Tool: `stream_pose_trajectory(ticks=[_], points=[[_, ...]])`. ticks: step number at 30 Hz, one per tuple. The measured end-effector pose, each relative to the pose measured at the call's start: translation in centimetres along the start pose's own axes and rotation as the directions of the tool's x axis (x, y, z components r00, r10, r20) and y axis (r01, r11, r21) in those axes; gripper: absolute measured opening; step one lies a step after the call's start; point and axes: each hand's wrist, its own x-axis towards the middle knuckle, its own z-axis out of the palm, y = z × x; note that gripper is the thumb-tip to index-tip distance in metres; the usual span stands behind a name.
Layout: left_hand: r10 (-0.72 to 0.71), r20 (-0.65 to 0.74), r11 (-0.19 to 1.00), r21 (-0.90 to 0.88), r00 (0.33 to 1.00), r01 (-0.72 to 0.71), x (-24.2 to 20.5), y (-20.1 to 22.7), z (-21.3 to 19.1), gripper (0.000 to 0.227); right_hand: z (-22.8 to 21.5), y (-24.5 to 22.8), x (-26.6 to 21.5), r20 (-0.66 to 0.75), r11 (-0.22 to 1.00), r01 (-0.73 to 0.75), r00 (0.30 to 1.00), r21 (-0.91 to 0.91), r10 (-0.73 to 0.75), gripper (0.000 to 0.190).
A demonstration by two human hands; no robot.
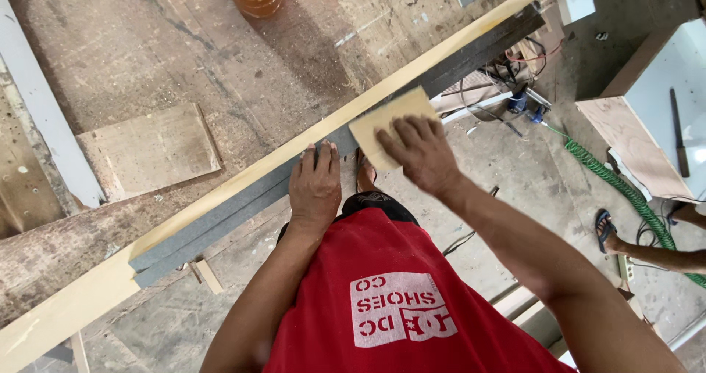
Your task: The person pours a yellow liquid from a plastic bottle onto a wooden sanding block and rubs it onto a long wooden plank. They then use the block to smooth the surface of the plank, repeating the process of applying liquid and sanding along the length of the wood.
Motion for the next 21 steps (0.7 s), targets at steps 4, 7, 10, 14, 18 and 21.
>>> stream_pose_trajectory(ticks=[4,7,10,14,18,21], points=[[-0.006,0.005,1.000,0.001,1.000,0.006,0.1,0.0,-0.2,0.026,-1.3,-1.0,-1.5,0.095,0.998,-0.020,0.995,0.063,0.014,0.044],[-0.006,-0.006,1.000,-0.011,1.000,0.006,0.1,0.0,-0.2,0.025,1.6,1.4,-2.4,0.035,0.998,-0.039,0.999,0.059,0.037,0.057],[0.003,-0.024,1.000,-0.007,1.000,-0.003,0.1,-0.2,-0.2,0.024,0.4,2.2,-0.3,-0.010,0.985,-0.109,0.994,-0.133,0.109,0.055],[-0.004,-0.016,1.000,-0.016,1.000,0.004,0.1,-0.3,0.0,0.023,-1.9,-2.1,0.5,0.097,0.993,-0.117,0.988,-0.022,0.119,0.062],[-0.019,0.005,1.000,-0.023,1.000,0.019,-0.4,-0.1,0.3,0.026,-2.7,-4.2,-1.2,0.189,0.996,-0.064,0.981,0.062,0.051,0.062],[-0.015,0.011,1.000,-0.014,1.000,0.015,-0.3,-0.3,-0.3,0.026,-5.1,-4.4,-1.1,0.185,0.991,-0.051,0.982,0.125,0.028,0.050]])
